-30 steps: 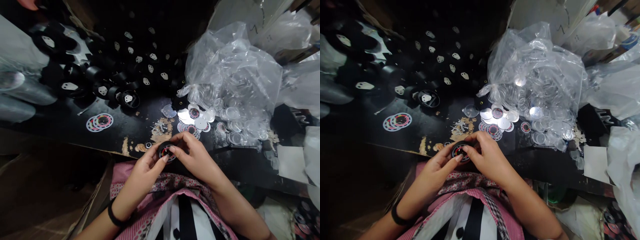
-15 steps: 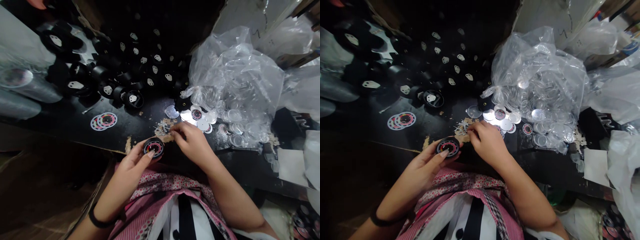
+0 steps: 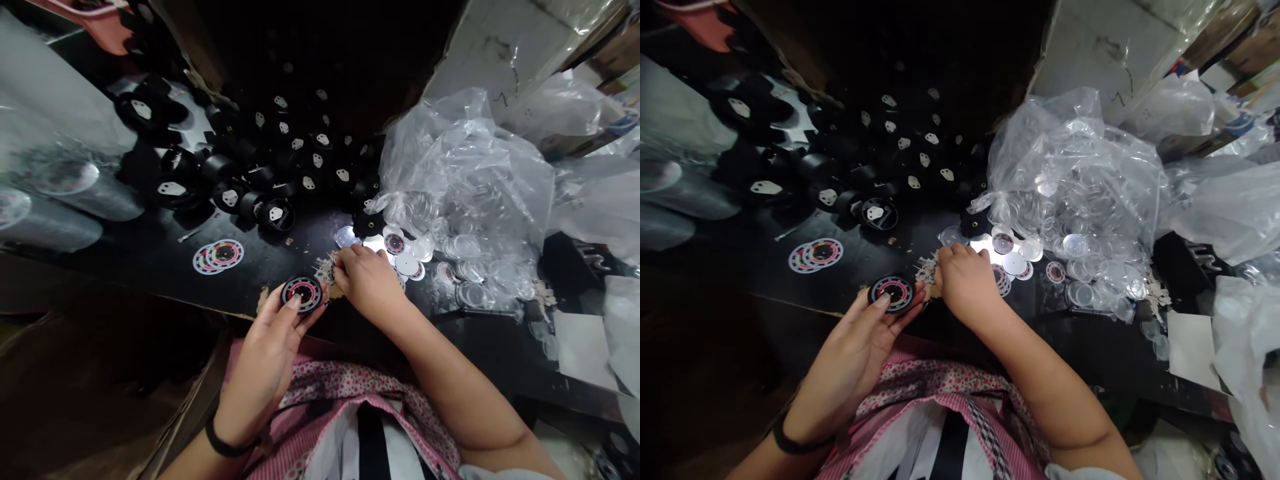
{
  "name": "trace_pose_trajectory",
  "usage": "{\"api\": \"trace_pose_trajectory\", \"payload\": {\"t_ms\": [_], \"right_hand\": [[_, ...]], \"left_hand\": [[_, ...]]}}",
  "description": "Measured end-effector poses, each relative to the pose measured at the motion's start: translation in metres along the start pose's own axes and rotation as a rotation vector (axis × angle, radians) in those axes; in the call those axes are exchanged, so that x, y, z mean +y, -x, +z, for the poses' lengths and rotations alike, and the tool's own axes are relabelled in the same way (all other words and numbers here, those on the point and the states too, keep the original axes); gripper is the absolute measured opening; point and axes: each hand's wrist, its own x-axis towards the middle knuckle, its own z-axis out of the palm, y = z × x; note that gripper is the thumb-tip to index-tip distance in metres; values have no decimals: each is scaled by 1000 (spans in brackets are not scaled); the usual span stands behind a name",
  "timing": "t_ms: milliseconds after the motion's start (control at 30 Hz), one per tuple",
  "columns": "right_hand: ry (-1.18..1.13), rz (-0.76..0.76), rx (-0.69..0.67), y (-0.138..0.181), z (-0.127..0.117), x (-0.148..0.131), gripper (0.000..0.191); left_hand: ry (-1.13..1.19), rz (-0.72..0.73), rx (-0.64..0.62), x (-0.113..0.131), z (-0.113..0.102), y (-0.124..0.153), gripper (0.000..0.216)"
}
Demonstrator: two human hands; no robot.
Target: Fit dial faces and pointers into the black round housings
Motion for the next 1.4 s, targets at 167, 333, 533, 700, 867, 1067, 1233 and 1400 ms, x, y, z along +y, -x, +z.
{"api": "trace_pose_trajectory", "payload": {"t_ms": [167,333,533,700,867,1067,1233,1400], "right_hand": [[-119,33,-12,3,-1,3,12],[-306,-10,14,18,-7,-4,8],[-203,-39,68,38,-11,0,14],[-492,-52,164,53,-15,4,12],[-605,-2,157,61,-19,-2,12],[-586,50,138,64,-20,-1,12],[-632,65,146,68,-20,0,15],[-623,74,114,71,-23,-3,18]], "left_hand": [[7,45,19,3,5,-1,27],[-2,61,-17,6,17,-4,21],[49,6,-80,7,21,0,17],[-7,-5,-54,5,24,-1,37],[-229,8,-116,-10,26,0,35],[-367,65,-185,-14,25,4,34],[-491,117,-188,-6,27,8,29],[-607,204,-164,-2,26,10,22]]}}
